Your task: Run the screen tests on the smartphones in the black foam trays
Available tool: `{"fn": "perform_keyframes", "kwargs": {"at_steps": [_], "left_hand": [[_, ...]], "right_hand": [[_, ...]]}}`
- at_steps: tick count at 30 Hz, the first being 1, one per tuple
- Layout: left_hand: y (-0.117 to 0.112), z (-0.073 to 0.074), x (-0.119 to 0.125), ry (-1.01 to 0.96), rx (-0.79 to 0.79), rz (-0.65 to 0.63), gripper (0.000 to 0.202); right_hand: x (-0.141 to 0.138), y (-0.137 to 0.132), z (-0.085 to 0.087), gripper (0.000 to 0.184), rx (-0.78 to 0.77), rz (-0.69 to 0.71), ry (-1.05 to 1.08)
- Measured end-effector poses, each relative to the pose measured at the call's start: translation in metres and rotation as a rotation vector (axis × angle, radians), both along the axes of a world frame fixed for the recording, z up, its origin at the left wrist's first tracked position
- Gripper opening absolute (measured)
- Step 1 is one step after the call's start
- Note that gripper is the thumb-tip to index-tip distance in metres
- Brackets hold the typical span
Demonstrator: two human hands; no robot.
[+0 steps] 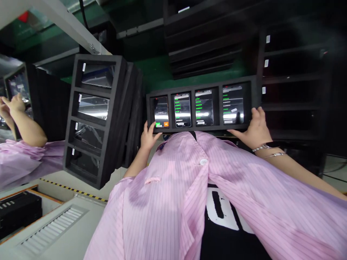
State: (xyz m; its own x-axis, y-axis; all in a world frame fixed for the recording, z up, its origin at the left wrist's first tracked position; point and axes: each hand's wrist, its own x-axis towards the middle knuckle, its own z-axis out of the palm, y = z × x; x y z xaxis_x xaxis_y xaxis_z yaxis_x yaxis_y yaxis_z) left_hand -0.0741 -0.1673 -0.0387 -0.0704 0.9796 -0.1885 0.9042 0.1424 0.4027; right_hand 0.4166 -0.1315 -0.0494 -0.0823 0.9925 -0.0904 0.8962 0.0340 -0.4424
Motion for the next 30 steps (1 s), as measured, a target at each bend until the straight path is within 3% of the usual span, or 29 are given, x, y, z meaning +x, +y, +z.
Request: {"fn": "perform_keyframes", "kwargs": {"at_steps": [6, 12, 17, 25, 30], "left_hand": [[0.015, 0.008, 0.007, 0.005, 0.044, -0.032, 0.089], [0.036, 0.021, 0.058, 0.034, 0.106, -0.274, 0.064], [0.051, 0.011, 0.088, 0.021, 0.097, -0.365, 0.060], [0.054, 0.004, 0.091, 0.006, 0.099, -0.354, 0.060], [0.043, 0.009, 0.070, -0.023, 0.136, -0.259, 0.064]], "right_hand": [[-0.005, 0.022, 0.016, 0.119, -0.032, 0.012, -0.065], [-0.061, 0.020, 0.029, 0.065, 0.112, 0.315, -0.002], [-0.096, 0.022, 0.020, 0.049, 0.085, 0.494, 0.099], [-0.101, 0.028, 0.017, 0.049, 0.013, 0.533, 0.087], [-0.081, 0.021, 0.023, 0.052, 0.041, 0.453, 0.067]]}}
